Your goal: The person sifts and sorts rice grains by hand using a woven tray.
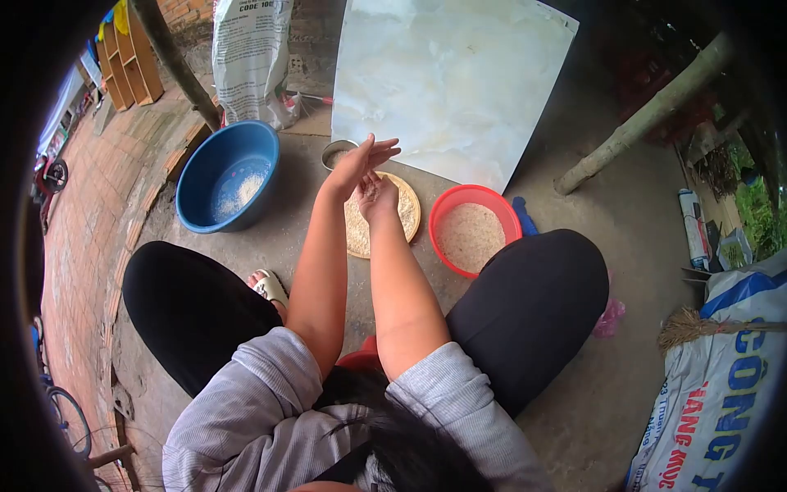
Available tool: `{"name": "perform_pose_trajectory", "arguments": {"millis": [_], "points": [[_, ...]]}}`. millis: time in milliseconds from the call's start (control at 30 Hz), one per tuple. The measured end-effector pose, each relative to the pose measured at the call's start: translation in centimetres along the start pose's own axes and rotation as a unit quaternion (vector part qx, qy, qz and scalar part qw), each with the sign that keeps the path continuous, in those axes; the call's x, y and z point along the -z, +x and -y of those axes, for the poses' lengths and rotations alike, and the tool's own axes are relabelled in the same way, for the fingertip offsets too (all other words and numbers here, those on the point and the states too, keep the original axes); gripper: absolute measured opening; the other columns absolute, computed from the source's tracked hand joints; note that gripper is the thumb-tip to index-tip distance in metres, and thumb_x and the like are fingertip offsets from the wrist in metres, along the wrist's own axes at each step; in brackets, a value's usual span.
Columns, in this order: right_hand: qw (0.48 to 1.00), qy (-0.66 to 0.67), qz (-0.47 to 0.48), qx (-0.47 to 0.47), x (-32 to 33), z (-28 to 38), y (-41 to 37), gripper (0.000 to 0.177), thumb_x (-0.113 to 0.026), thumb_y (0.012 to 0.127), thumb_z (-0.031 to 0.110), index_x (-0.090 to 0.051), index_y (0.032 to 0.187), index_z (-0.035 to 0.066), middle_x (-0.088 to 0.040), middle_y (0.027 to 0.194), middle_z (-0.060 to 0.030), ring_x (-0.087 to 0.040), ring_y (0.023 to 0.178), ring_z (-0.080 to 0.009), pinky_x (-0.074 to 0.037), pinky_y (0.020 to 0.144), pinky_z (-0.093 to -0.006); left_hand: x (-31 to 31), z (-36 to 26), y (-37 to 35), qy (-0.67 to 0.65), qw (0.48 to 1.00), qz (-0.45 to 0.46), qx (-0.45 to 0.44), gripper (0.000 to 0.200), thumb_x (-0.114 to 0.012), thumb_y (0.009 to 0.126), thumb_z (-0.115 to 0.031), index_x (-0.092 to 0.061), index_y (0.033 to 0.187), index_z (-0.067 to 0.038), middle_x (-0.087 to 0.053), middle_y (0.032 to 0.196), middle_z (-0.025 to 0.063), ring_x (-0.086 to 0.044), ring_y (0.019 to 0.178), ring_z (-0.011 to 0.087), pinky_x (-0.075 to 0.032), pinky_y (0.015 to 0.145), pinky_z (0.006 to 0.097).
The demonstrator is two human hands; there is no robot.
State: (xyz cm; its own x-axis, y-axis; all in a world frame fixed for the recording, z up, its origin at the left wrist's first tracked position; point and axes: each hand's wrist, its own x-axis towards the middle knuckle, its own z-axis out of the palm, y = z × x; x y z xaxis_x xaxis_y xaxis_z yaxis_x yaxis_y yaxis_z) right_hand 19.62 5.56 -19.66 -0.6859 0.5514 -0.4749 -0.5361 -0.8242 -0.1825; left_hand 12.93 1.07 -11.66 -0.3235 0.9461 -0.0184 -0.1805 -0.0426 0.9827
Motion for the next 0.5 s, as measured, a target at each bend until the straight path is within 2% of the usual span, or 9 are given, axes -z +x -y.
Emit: {"name": "perform_pose_trajectory", "arguments": {"millis": [33,67,100,200,300,400,433,467,500], "points": [[1.000,0.000,0.013,0.002,-0.1,0.1,0.7,0.038,-0.031,0.096,0.027,-0.053,0.104,-0.003,-0.057,0.101,-0.0100,-0.056,0.094,-0.0201,-0.045,0.093,-0.0326,-0.5,-0.6,-0.4,0.116,0.993,-0.023,0.026,0.060,-0.024,0.097,-0.050,-0.045,0.134,-0.008,-0.048,0.132,0.0181,-0.042,0.126,0.0245,-0.032,0.101,0.0316],[1.000,0.003,-0.003,-0.004,-0.2,0.2,1.5,0.038,-0.031,0.097,0.028,-0.053,0.098,-0.003,-0.059,0.094,-0.0109,-0.058,0.087,-0.0214,-0.048,0.089,-0.0312,-0.9,-1.2,-0.7,0.179,0.982,-0.051,0.021,0.051,-0.033,0.097,-0.044,-0.044,0.135,-0.012,-0.044,0.136,0.0171,-0.041,0.127,0.0237,-0.032,0.101,0.0314],[1.000,0.004,-0.005,-0.007,-0.7,0.2,1.5,0.038,-0.031,0.097,0.028,-0.053,0.098,-0.003,-0.059,0.094,-0.0109,-0.058,0.087,-0.0214,-0.048,0.089,-0.0312,-0.7,-1.1,-0.7,0.179,0.982,-0.053,0.024,0.051,-0.033,0.097,-0.044,-0.044,0.135,-0.012,-0.044,0.136,0.0171,-0.041,0.127,0.0237,-0.032,0.101,0.0314],[0.998,0.044,-0.030,-0.026,0.7,-0.2,1.8,0.034,-0.032,0.099,0.025,-0.053,0.087,0.001,-0.060,0.082,-0.0096,-0.061,0.079,-0.0212,-0.054,0.073,-0.0324,1.1,0.8,0.0,0.122,0.975,-0.170,-0.081,0.044,-0.050,0.090,-0.018,-0.046,0.132,-0.004,-0.048,0.133,0.0150,-0.044,0.123,0.0238,-0.034,0.099,0.0307],[0.989,-0.038,-0.143,0.027,5.0,-0.7,2.4,0.034,-0.037,0.096,0.028,-0.055,0.084,0.002,-0.059,0.075,-0.0073,-0.058,0.065,-0.0179,-0.053,0.061,-0.0281,4.6,3.6,-0.9,0.120,0.964,-0.219,-0.090,0.037,-0.052,0.088,-0.018,-0.056,0.121,-0.002,-0.061,0.115,0.0142,-0.055,0.108,0.0189,-0.042,0.090,0.0290],[0.968,-0.007,-0.248,0.025,11.0,-0.5,4.3,0.031,-0.039,0.094,0.028,-0.055,0.083,0.004,-0.058,0.074,-0.0053,-0.055,0.059,-0.0150,-0.051,0.054,-0.0246,8.2,10.8,0.2,0.078,0.931,-0.355,-0.006,0.030,-0.052,0.088,-0.018,-0.063,0.109,0.001,-0.068,0.087,0.0090,-0.065,0.080,0.0175,-0.049,0.073,0.0283],[0.962,-0.004,-0.272,0.019,12.6,-0.3,5.0,0.031,-0.038,0.093,0.028,-0.054,0.083,0.004,-0.058,0.074,-0.0049,-0.054,0.057,-0.0146,-0.050,0.053,-0.0243,8.5,13.0,0.3,0.015,0.935,-0.355,0.000,0.029,-0.052,0.087,-0.018,-0.064,0.105,0.002,-0.068,0.080,0.0074,-0.065,0.068,0.0170,-0.050,0.068,0.0292],[0.961,-0.002,-0.276,0.021,13.1,-0.1,4.8,0.031,-0.038,0.093,0.028,-0.054,0.083,0.004,-0.058,0.074,-0.0049,-0.054,0.057,-0.0146,-0.050,0.053,-0.0243,7.9,14.0,-0.3,0.012,0.932,-0.359,0.048,0.026,-0.052,0.086,-0.016,-0.066,0.101,0.000,-0.069,0.084,0.0103,-0.066,0.067,0.0163,-0.051,0.068,0.0300],[0.954,-0.016,-0.298,0.025,13.5,0.2,4.6,0.031,-0.038,0.094,0.028,-0.054,0.082,0.004,-0.058,0.072,-0.0053,-0.054,0.056,-0.0145,-0.049,0.051,-0.0244,7.9,16.1,-0.5,0.101,0.920,-0.371,0.075,0.025,-0.052,0.085,-0.015,-0.067,0.099,-0.001,-0.069,0.086,0.0125,-0.067,0.070,0.0184,-0.051,0.070,0.0311]]}}
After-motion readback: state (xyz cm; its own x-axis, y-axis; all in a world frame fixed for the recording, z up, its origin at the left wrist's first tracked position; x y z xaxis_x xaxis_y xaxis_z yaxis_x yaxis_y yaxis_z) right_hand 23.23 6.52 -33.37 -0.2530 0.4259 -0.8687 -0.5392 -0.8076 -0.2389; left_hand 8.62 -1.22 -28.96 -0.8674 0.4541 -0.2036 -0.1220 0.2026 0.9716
